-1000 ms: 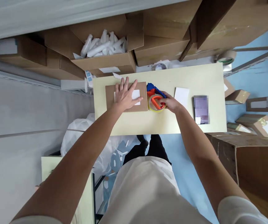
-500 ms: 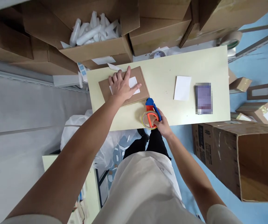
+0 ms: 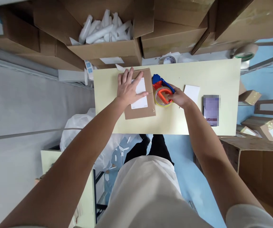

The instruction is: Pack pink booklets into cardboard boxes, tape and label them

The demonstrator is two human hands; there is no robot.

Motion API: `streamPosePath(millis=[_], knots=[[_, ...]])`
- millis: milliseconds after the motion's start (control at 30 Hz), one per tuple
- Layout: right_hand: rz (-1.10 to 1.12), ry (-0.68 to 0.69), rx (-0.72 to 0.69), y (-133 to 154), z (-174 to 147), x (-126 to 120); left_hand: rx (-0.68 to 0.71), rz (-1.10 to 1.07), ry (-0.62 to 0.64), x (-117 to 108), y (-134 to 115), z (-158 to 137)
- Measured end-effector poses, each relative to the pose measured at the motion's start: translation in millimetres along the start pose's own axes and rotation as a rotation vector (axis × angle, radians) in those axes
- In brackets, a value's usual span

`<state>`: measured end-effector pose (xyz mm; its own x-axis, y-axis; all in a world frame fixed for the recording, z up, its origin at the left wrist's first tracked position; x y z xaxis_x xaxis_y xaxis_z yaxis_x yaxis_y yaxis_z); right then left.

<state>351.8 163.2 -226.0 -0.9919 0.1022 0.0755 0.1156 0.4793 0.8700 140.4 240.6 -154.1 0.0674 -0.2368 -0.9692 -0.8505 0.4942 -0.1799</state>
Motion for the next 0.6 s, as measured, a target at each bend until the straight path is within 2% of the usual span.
streamPosePath(millis=[133,200,267,333,400,500,600], knots=[[-0.020,-0.003,0.078,-41,-76,-6,-0.006,-0.007,-0.015,4,2,-2],[-0.015,0.018,0.138,-68,-120,5,-0.012,-0.025,-0.029,3,1,-2],[0.006,-0.072,0.115,-87,-152,19,-0.024,-0.039,-0.028,2,-1,0],[0.046,-0.169,0.094,-98,-166,32,-0.059,-0.044,-0.009,1,-2,0],[0.095,-0.245,0.087,-99,-161,39,-0.125,-0.044,0.002,1,1,-7],[0.146,-0.309,0.080,-80,-127,25,-0.273,-0.043,-0.066,-2,12,-29],[0.160,-0.221,0.142,-48,-76,2,-0.383,0.015,-0.164,-8,19,-52]])
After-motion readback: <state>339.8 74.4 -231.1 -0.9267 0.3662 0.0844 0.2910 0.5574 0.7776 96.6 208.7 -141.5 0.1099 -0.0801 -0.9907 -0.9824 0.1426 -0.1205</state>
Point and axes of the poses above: each hand's wrist, its own z-axis towards the middle knuckle, its own x-axis out of the palm, y = z × x, the point moved 6 cm from there along z, towards the middle knuckle, and after that the axes turned 5 degrees about -y, right-handed, at the moved point
